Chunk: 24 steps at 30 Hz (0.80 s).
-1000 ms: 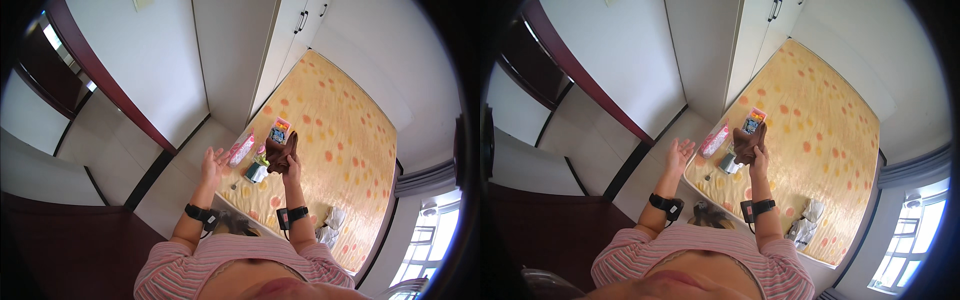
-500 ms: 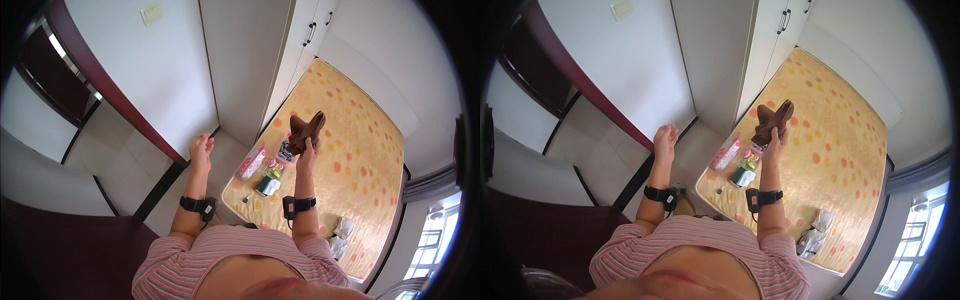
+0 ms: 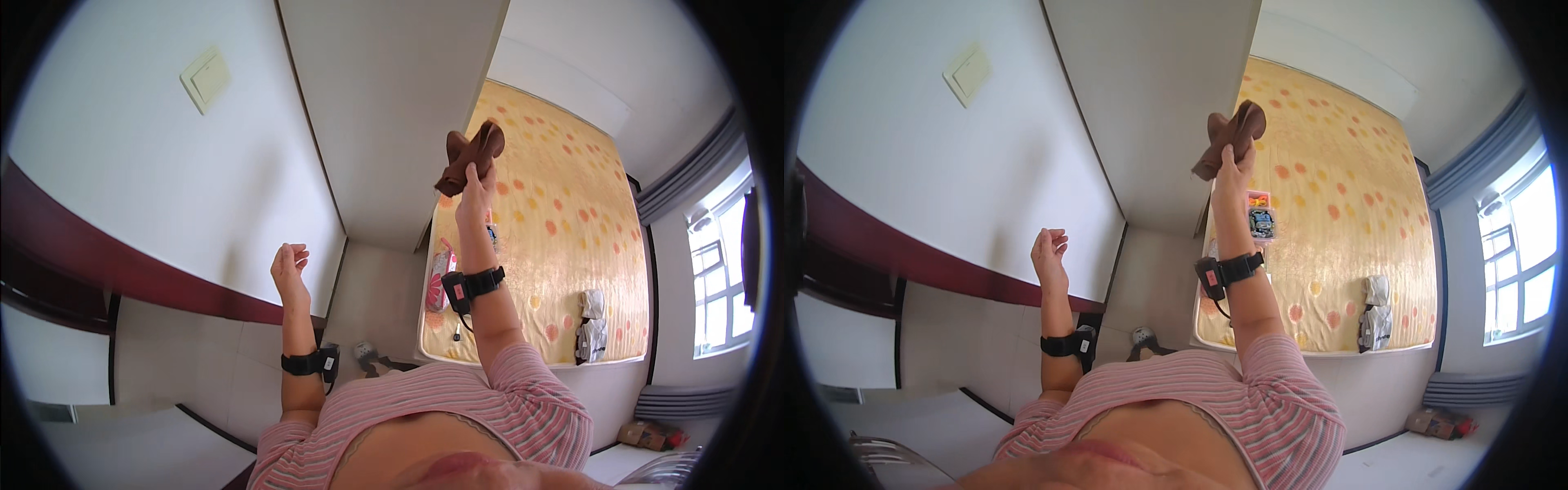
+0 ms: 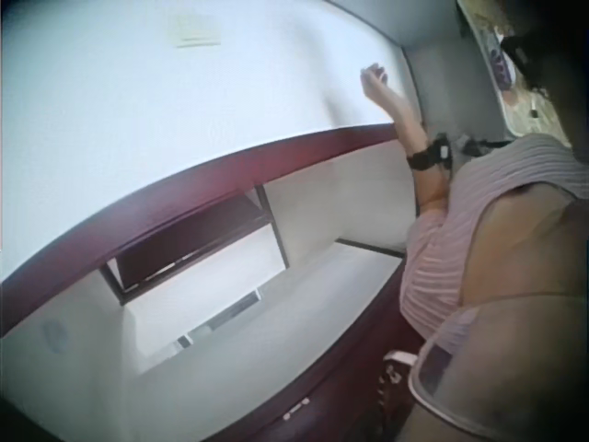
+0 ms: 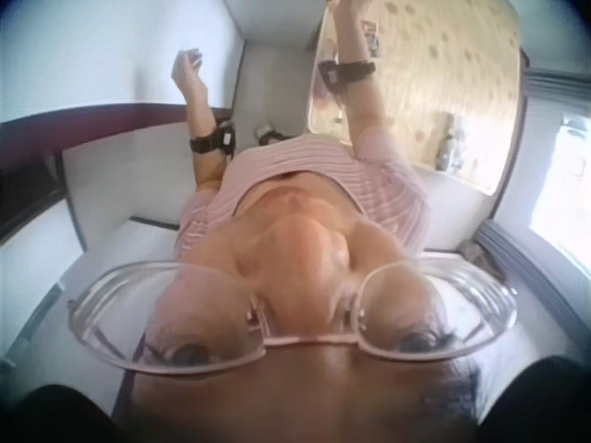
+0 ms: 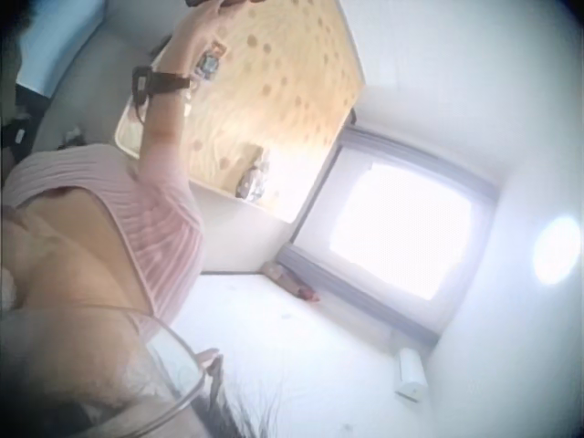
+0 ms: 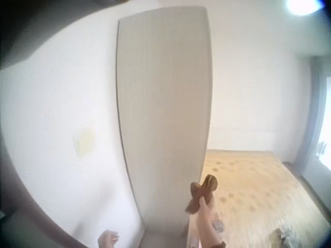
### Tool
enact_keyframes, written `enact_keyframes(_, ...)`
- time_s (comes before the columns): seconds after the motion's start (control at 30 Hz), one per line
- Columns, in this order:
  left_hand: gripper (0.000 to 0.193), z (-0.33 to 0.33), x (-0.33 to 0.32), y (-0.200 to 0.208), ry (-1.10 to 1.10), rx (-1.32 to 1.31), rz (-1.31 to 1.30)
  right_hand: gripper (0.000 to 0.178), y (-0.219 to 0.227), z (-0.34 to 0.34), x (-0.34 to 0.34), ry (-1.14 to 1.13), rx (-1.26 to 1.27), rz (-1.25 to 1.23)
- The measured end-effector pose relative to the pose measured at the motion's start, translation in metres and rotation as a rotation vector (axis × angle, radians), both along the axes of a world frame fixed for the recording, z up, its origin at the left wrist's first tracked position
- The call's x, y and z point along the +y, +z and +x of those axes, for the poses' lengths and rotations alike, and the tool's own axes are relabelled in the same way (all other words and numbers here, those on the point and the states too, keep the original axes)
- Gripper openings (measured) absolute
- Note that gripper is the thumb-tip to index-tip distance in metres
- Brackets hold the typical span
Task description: The person organizes small items, including hair accessories and a pink toy, into a clear plastic container on a table. They then fold a white cloth and wipe a wooden door with a brown cloth.
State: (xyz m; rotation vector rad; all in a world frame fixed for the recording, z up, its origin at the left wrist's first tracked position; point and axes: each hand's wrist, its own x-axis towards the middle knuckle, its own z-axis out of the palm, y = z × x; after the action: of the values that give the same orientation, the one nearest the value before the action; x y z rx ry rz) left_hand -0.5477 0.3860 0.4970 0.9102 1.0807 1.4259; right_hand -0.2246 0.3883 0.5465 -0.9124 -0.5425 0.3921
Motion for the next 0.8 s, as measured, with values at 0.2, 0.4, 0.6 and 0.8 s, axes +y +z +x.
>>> enact_keyframes(0.2,0.029,-0.025,0.030,0.001,-0.086,0.017,-0.004,0.045,0.009,-0.012,0.036,-0.229,-0.237,-0.024)
enact_keyframes(0.4,0.028,-0.025,0.059,0.019,-0.161,0.031,0.029,0.050,0.020,-0.009,0.069,-0.385,-0.393,-0.132)
enact_keyframes(0.6,0.029,-0.017,0.091,0.027,-0.186,0.040,0.030,0.051,0.067,0.017,0.120,-0.581,-0.632,-0.187)
enact_keyframes(0.8,0.032,0.003,0.133,0.043,-0.111,0.042,0.101,0.051,0.113,0.042,0.177,-0.884,-1.135,-0.275)
